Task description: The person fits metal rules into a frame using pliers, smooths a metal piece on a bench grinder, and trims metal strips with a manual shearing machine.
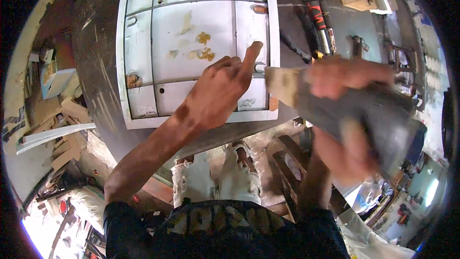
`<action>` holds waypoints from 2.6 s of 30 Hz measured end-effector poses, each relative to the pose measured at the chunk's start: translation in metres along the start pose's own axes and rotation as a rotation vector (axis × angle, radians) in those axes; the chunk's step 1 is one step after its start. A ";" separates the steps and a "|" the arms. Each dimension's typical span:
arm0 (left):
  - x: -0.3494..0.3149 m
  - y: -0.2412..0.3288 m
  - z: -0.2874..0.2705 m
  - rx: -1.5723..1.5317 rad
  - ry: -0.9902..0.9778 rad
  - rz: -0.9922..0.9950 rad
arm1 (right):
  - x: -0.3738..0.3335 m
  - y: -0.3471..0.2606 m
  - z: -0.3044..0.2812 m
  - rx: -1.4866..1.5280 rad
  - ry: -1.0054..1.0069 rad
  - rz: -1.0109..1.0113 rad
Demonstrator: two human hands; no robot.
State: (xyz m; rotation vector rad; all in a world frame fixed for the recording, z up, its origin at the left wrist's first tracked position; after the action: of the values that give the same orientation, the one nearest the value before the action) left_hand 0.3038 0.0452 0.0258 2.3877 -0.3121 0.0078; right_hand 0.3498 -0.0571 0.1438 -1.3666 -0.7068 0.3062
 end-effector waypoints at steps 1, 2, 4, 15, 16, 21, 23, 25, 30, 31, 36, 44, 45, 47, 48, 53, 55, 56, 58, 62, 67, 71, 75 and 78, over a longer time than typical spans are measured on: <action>-0.001 -0.004 0.000 -0.056 0.028 -0.032 | -0.001 0.014 0.002 -0.007 0.087 -0.005; -0.002 -0.008 0.000 -0.113 0.056 -0.063 | -0.002 0.021 0.002 -0.013 0.139 0.009; -0.003 0.000 -0.001 0.049 0.028 0.035 | -0.003 0.025 0.004 -0.017 0.193 0.045; -0.059 -0.025 -0.072 -0.177 0.419 -0.259 | -0.005 0.039 0.016 -0.017 0.245 0.047; -0.077 -0.019 -0.076 -0.306 0.373 -0.397 | 0.000 0.036 0.011 -0.022 0.201 0.051; -0.124 0.098 -0.015 -1.392 -0.178 -0.199 | 0.004 -0.014 -0.007 -0.081 -0.077 0.013; -0.127 0.123 -0.008 -1.497 -0.273 -0.072 | 0.004 -0.013 0.003 -0.099 -0.104 -0.022; -0.125 0.130 -0.008 -1.539 -0.299 0.006 | -0.001 0.015 0.026 -0.121 0.010 -0.038; -0.122 0.138 -0.019 -1.584 -0.305 0.088 | 0.020 0.017 0.043 -0.144 -0.005 -0.132; -0.125 0.136 -0.020 -1.576 -0.285 0.082 | 0.025 0.008 0.048 -0.127 -0.107 -0.178; -0.122 0.138 -0.013 -1.653 -0.353 0.110 | 0.010 0.022 0.049 -0.155 -0.080 -0.030; -0.120 0.143 -0.022 -1.712 -0.393 0.161 | 0.019 0.009 0.054 -0.290 -0.057 -0.085; -0.119 0.141 -0.020 -1.722 -0.393 0.153 | 0.020 0.009 0.050 -0.318 -0.032 -0.043; -0.122 0.141 -0.018 -1.753 -0.409 0.148 | 0.011 0.016 0.040 -0.345 0.041 0.057; -0.122 0.138 -0.018 -1.760 -0.411 0.144 | 0.005 0.027 0.034 -0.338 0.082 0.101; -0.120 0.137 -0.014 -1.780 -0.422 0.138 | -0.012 0.045 0.013 -0.059 0.179 -0.152; -0.119 0.130 -0.016 -1.764 -0.417 0.140 | -0.004 0.048 0.015 -0.114 0.235 -0.024; -0.120 0.129 -0.014 -1.764 -0.412 0.128 | -0.004 0.047 0.015 -0.150 0.294 0.073; -0.124 0.125 -0.015 -1.784 -0.439 0.093 | 0.008 0.036 0.015 -0.079 0.255 0.116; -0.119 0.119 -0.008 -1.743 -0.462 0.049 | 0.003 0.039 0.027 -0.052 0.175 0.073; -0.122 0.119 0.003 -1.660 -0.441 0.003 | -0.007 0.042 0.045 -0.099 0.070 -0.037; -0.123 0.117 0.004 -1.634 -0.411 0.003 | 0.005 0.020 0.024 -0.146 0.039 -0.025; -0.129 0.112 0.023 -1.643 -0.416 -0.087 | -0.013 0.025 0.013 -0.155 0.095 -0.010; -0.122 0.109 0.029 -1.547 -0.458 -0.125 | -0.009 0.036 0.004 -0.121 0.104 -0.051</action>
State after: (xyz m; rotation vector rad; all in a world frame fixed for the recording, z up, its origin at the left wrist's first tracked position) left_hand 0.1589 -0.0249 0.0649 0.8341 -0.2253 -0.6107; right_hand 0.3477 -0.0520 0.1065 -1.4660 -0.6808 0.1522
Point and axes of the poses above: each hand's wrist, its own x-axis towards the middle knuckle, its own z-axis out of the palm, y = z × x, the point moved 10 cm from there along x, towards the middle knuckle, and after that the axes turned 5 degrees about -x, right-handed, at the moved point
